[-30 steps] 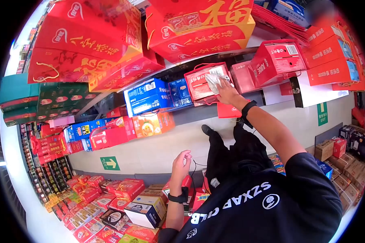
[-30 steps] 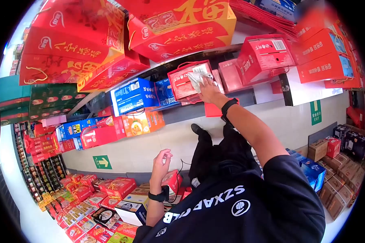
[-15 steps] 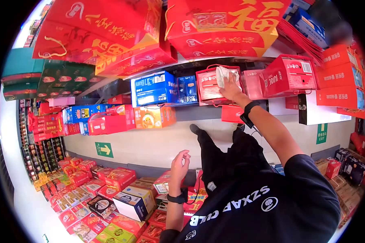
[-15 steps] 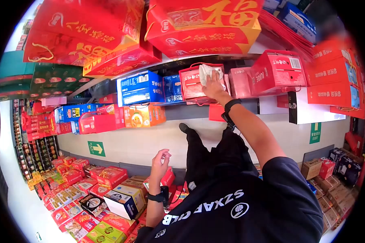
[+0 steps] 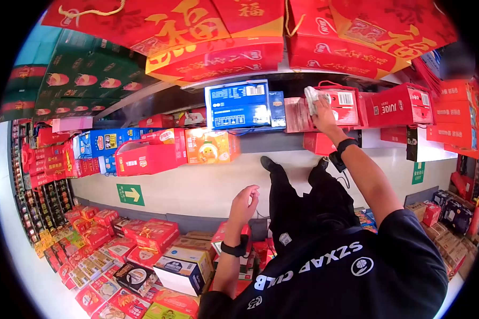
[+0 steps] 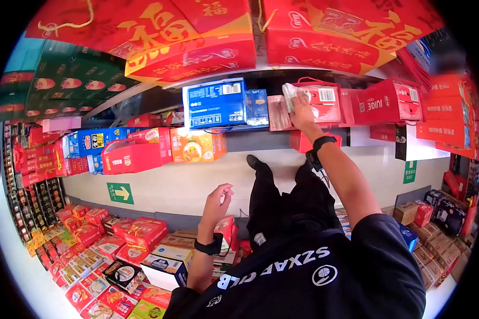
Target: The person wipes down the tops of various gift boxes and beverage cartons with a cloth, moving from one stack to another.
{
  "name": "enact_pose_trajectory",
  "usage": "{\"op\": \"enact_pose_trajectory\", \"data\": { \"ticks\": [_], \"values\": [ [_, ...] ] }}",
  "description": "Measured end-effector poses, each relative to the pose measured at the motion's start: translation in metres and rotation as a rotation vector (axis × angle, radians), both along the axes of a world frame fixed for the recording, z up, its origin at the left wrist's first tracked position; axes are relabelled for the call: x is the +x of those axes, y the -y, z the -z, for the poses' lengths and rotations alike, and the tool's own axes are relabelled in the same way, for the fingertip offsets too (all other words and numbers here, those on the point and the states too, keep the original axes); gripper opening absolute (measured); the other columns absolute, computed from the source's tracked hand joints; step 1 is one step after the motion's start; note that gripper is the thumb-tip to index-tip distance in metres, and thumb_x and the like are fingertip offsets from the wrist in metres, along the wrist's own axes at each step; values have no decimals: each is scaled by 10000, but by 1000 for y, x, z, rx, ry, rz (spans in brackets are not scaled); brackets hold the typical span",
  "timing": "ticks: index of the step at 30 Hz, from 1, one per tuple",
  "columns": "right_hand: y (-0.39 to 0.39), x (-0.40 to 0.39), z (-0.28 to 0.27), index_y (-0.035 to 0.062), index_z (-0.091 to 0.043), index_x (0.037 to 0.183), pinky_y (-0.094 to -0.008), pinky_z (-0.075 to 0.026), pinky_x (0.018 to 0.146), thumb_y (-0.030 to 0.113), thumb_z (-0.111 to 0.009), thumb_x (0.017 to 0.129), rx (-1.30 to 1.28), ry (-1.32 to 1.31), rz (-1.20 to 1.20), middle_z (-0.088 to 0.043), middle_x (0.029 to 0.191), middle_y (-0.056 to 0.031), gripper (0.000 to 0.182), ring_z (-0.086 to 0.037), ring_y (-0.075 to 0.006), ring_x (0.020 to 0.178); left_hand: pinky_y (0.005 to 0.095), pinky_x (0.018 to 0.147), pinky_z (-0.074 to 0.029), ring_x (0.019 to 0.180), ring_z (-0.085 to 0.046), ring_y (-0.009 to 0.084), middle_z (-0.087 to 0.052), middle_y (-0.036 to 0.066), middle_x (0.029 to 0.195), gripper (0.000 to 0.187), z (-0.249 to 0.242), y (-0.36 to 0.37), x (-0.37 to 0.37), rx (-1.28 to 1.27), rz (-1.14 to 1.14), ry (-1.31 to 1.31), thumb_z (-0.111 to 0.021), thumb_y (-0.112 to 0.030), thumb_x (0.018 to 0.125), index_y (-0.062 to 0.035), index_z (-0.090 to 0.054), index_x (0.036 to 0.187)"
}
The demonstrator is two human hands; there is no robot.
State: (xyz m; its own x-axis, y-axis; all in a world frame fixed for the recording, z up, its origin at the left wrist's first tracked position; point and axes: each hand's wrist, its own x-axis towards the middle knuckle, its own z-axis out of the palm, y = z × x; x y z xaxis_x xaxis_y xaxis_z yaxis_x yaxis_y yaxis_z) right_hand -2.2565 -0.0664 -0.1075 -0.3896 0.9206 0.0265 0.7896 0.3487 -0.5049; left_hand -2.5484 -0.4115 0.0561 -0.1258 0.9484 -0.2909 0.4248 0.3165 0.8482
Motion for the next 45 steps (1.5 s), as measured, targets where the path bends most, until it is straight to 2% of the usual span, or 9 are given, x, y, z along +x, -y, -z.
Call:
{"op": "enact_pose_trajectory", "data": {
  "ticks": [8, 16, 23, 25, 29, 32, 36, 38, 45],
  "values": [
    [23, 17, -46, 107, -487, 1443, -534, -421, 1139, -21, -686, 754, -1, 81, -86, -500, 1405, -242, 729, -465, -487, 1324, 376, 826, -558, 871, -712, 272, -718, 139, 932, 289, -20, 5, -40, 25, -9, -82, -637, 12, 916, -8, -631, 1205],
    [22, 62, -26, 127, -555, 1345, -530, -509, 1036, -63, -664, 768, 29, 81, 35, -565, 1316, -179, 617, -508, -433, 1282, 369, 818, -554, 875, -710, 280, -719, 160, 923, 242, -61, 27, -35, 29, -102, -209, -627, -13, 953, 3, -633, 1194],
    [-1, 85, -25, 86, -649, 1207, -516, -539, 919, -51, -620, 769, -109, -85, 288, -705, 1103, -249, 459, -672, -450, 1042, 383, 810, -556, 874, -714, 292, -724, 169, 938, 227, -74, 60, -38, 0, -151, -292, -639, -54, 965, -8, -646, 1187],
    [-7, 74, -42, 87, -662, 1180, -499, -542, 918, -11, -610, 779, -167, -154, 355, -728, 1088, -250, 416, -700, -427, 1041, 389, 811, -557, 875, -716, 301, -722, 172, 936, 217, -80, 73, -39, 7, -182, -290, -640, -63, 967, -7, -651, 1176],
    [-23, 32, -85, 94, -670, 1203, -444, -544, 915, 4, -637, 775, 4, -364, 104, -727, 1053, -244, 439, -710, -416, 1035, 396, 816, -558, 881, -716, 311, -720, 174, 937, 198, -79, 97, -54, -23, -234, -287, -640, -86, 974, -5, -660, 1154],
    [-17, -32, -148, 90, -672, 1223, -435, -545, 905, -9, -638, 772, -150, -319, 50, -722, 1054, -241, 463, -714, -403, 1023, 379, 807, -554, 872, -713, 285, -725, 161, 932, 176, -64, 119, -78, 14, -235, -269, -640, -84, 979, -3, -667, 1133],
    [1, -122, -172, 87, -662, 1259, -437, -558, 877, 4, -651, 783, -41, -339, -45, -720, 1055, -244, 483, -718, -405, 997, 343, 784, -552, 843, -709, 231, -739, 137, 921, 144, -50, 143, -118, 73, -201, -278, -637, -61, 988, 4, -674, 1111],
    [16, -159, -184, 89, -645, 1322, -431, -540, 971, 92, -723, 810, -177, -260, -127, -707, 1129, -258, 518, -692, -415, 1090, 346, 780, -554, 836, -709, 237, -738, 143, 922, 143, -44, 158, -142, 83, -196, -251, -640, -69, 989, 7, -678, 1105],
    [52, -214, -142, 29, -532, 1445, -455, -432, 1140, 219, -758, 834, -88, -7, -162, -595, 1394, -273, 679, -557, -411, 1326, 354, 768, -554, 826, -704, 261, -737, 156, 932, 148, -23, 225, -245, 89, -247, -186, -648, -96, 993, 13, -686, 1086]
  ]
}}
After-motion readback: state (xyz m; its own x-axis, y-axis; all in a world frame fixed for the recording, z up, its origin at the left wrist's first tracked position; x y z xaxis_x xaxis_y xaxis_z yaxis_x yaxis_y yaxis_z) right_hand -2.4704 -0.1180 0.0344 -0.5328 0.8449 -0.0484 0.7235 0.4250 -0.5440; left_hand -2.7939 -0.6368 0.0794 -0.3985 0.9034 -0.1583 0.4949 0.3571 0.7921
